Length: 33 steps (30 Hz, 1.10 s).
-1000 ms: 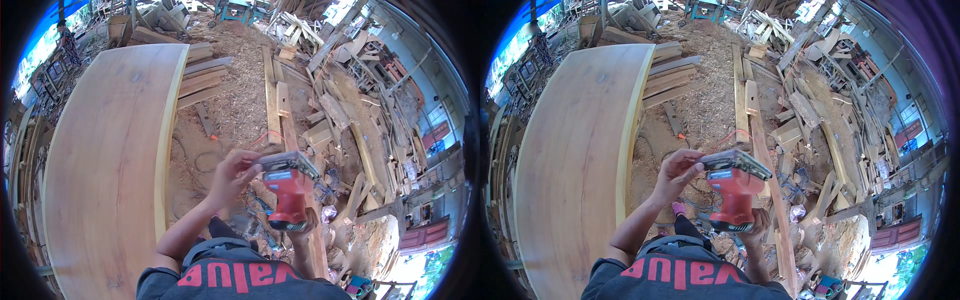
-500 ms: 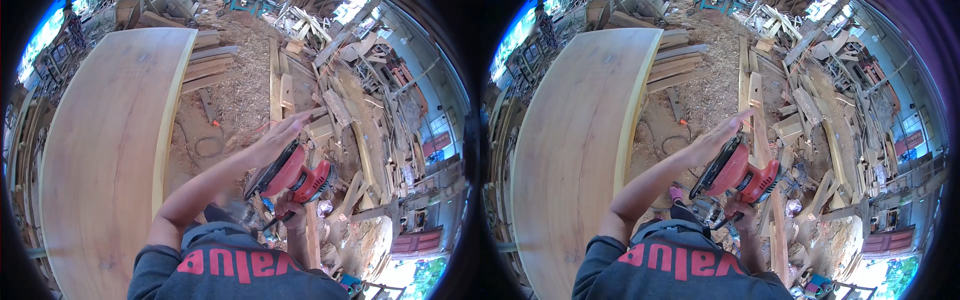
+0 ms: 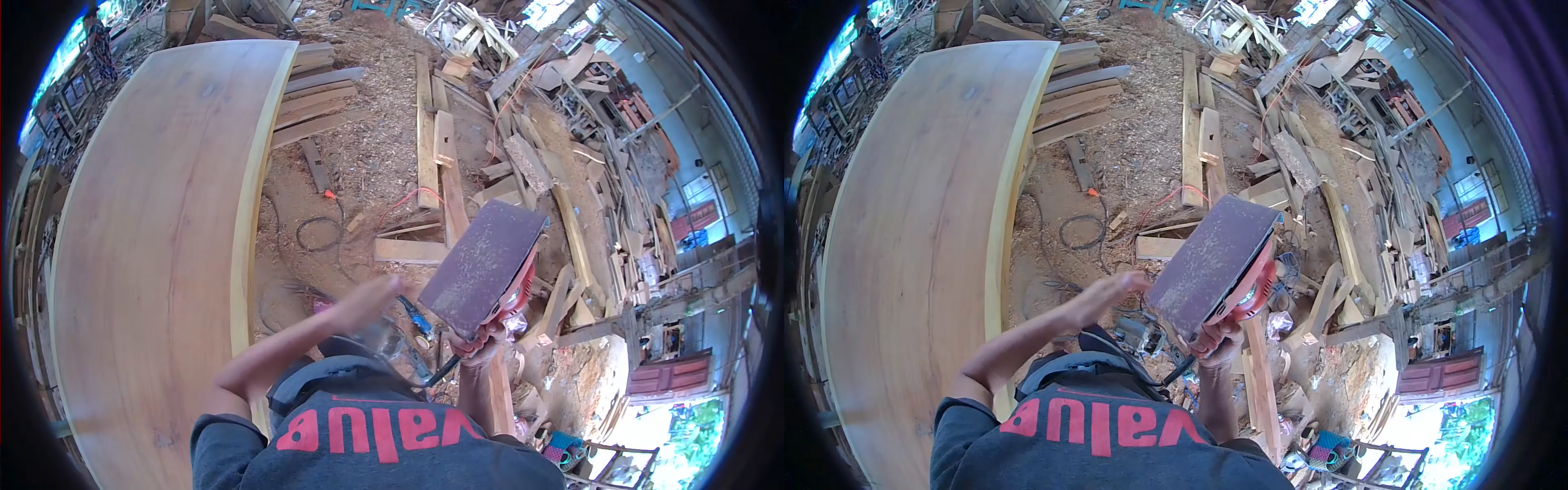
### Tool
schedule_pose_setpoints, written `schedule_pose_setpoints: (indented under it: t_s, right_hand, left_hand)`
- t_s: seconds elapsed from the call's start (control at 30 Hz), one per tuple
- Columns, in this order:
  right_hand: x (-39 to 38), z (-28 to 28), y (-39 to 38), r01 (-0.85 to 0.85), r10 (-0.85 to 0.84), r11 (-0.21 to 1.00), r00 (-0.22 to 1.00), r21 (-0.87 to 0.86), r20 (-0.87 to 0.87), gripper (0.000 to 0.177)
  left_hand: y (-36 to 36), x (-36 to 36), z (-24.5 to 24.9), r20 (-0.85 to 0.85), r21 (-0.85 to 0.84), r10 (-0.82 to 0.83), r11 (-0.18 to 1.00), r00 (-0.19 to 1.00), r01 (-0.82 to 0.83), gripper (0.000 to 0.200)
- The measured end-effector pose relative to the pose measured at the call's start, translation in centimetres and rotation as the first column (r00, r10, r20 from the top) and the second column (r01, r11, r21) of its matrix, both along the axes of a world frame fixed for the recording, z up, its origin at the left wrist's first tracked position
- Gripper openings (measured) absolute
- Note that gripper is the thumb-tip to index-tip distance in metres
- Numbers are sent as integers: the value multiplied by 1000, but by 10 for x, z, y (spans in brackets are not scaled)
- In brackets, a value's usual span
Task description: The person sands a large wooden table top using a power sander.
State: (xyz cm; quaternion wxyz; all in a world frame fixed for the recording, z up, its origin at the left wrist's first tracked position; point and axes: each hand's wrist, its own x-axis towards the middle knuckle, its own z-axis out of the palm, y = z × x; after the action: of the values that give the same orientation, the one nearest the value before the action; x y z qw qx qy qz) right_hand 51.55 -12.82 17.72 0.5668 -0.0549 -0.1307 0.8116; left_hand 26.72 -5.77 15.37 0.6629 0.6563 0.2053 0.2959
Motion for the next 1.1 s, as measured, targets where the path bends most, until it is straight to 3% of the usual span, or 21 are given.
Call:
schedule_pose_setpoints:
  t_s: [0.07, 0.1, 0.2, 0.23, 0.3, 0.33, 0.37, 0.47, 0.5, 0.6, 0.63, 0.67, 0.73, 0.83, 0.87, 0.93, 0.97, 1.0, 1.03, 1.07, 1.1]
  right_hand:
    - [-3, -3, -2, -22, 19, 999, 994, -26, -103, 13]
    - [-9, -1, -2, -25, 22, 999, 994, -27, -104, 13]
    - [-29, 12, 2, -91, 89, 996, 988, 11, 127, 13]
    - [-35, 13, 3, -95, 93, 995, 989, 9, 119, 13]
    - [-46, 13, 3, -91, 94, 996, 954, -27, 285, 16]
    - [-50, 14, 2, -68, 81, 996, 936, -51, 341, 16]
    - [-53, 13, 2, -69, 82, 996, 939, -49, 334, 16]
    - [-62, 11, 4, -34, 73, 994, 904, -100, 422, 17]
    - [-65, 12, 3, -7, 60, 994, 874, -111, 483, 16]
    - [-73, 16, 5, 47, 49, 989, 790, -140, 611, 16]
    - [-76, 15, 7, 36, 59, 989, 791, -144, 609, 16]
    - [-79, 15, 9, 55, 56, 986, 778, -158, 626, 16]
    - [-83, 14, 12, 84, 61, 979, 751, -186, 658, 14]
    - [-89, 7, 16, 98, 23, 988, 668, -119, 744, 14]
    - [-90, 10, 15, 106, 41, 986, 597, -129, 801, 10]
    - [-83, -6, 18, 81, 105, 978, 604, -192, 790, 14]
    - [-88, -14, 21, 178, 106, 949, 600, -261, 793, 11]
    - [-91, -16, 27, 98, 171, 951, 619, -292, 767, 12]
    - [-90, -25, 37, 51, 190, 957, 629, -285, 754, 13]
    - [-89, -34, 46, -55, 195, 975, 671, -213, 716, 11]
    - [-94, -28, 49, -43, 160, 984, 640, -172, 751, 10]
  left_hand:
    - [13, -11, 24, 58, -349, 172, 926, 983, -141, 69]
    - [22, -10, 40, 120, -345, 200, 927, 972, -148, 70]
    - [41, 12, 87, 196, -275, 338, 920, 920, -280, 65]
    - [52, 25, 85, 188, -275, 343, 918, 920, -285, 65]
    - [72, 41, 73, 341, -168, 413, 911, 845, -378, 58]
    - [74, 37, 69, 375, -268, 401, 910, 836, -316, 52]
    - [70, 31, 70, 369, -265, 402, 910, 838, -319, 52]
    - [59, 12, 65, 357, -665, 458, 736, 814, -122, 47]
    - [53, 6, 60, 349, -669, 460, 732, 816, -127, 47]
    - [33, -4, 53, 269, -818, 519, 568, 811, -92, 52]
    - [31, -6, 35, 266, -819, 528, 565, 806, -100, 52]
    - [31, -6, 5, 315, -755, 512, 646, 799, -117, 53]
    - [15, -14, -7, 358, -636, 497, 749, 791, -183, 54]
    - [-4, -28, 4, 365, -549, 539, 783, 759, -293, 53]
    - [4, -38, 1, 335, -656, 514, 729, 790, -196, 50]
    - [19, -43, 18, 418, -620, 585, 743, 695, -252, 45]
    - [33, -48, 13, 473, -478, 481, 844, 738, -244, 42]
    - [74, -34, -40, 419, -367, 633, 774, 650, -517, 42]
    - [62, -46, -15, 306, -211, 735, 672, 605, -710, 42]
    - [71, -45, -27, 270, -245, 751, 658, 602, -711, 41]
    - [66, -45, -25, 285, -182, 778, 617, 560, -765, 40]
